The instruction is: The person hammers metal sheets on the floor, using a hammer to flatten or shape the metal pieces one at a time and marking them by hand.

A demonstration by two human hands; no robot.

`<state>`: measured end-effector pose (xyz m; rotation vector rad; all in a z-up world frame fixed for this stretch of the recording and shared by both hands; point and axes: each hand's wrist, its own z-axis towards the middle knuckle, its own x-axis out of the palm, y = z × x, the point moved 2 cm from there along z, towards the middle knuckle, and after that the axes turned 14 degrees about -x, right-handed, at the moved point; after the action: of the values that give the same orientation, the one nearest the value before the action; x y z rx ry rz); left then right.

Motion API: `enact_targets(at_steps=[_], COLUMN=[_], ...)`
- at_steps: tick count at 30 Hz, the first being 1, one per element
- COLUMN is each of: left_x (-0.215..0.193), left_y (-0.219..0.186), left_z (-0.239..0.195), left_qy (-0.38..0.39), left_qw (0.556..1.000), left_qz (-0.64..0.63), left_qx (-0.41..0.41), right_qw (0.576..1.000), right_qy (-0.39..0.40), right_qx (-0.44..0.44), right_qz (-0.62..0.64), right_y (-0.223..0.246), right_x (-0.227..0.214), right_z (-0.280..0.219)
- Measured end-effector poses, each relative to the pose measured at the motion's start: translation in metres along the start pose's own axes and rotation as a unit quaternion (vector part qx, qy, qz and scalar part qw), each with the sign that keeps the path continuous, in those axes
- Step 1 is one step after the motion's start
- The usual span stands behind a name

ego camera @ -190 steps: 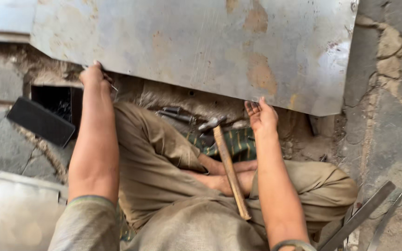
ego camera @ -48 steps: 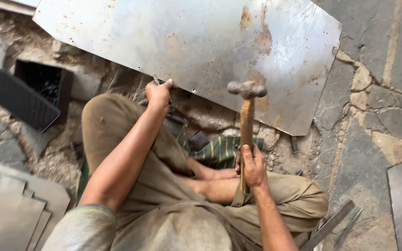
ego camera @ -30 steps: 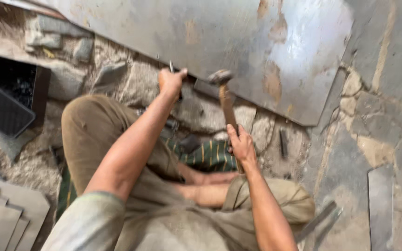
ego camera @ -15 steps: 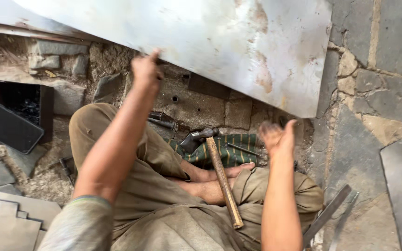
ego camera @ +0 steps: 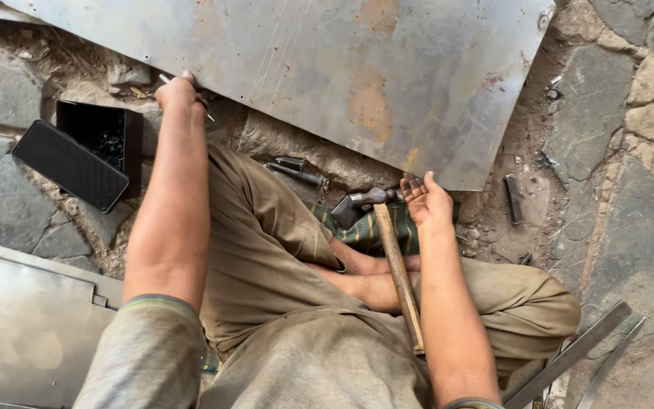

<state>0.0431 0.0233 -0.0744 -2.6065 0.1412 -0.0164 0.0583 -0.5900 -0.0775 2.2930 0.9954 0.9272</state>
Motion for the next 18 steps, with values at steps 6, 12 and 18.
enact_targets(at_steps=[6, 12, 18], left_x=[0.003, 0.002, 0.000], left_y=[0.003, 0.001, 0.065], left_z=[-0.010, -0.028, -0.104], left_qy=[-0.010, -0.037, 0.235], left_qw=[1.000, 0.998, 0.969], left_qz=[-0.014, -0.004, 0.029], left_qx=[0.004, 0.051, 0.074], right_qw=[0.999, 0.998, 0.991], right_qy=[-0.009, 0.016, 0.063], right_qx=[0.001, 0.000, 0.075], right_qz=[-0.034, -0.068, -0.089], right_y=[-0.010, -0.007, 0.008], right_x=[0.011, 0.002, 0.000], right_z=[-0.014, -0.013, -0.026])
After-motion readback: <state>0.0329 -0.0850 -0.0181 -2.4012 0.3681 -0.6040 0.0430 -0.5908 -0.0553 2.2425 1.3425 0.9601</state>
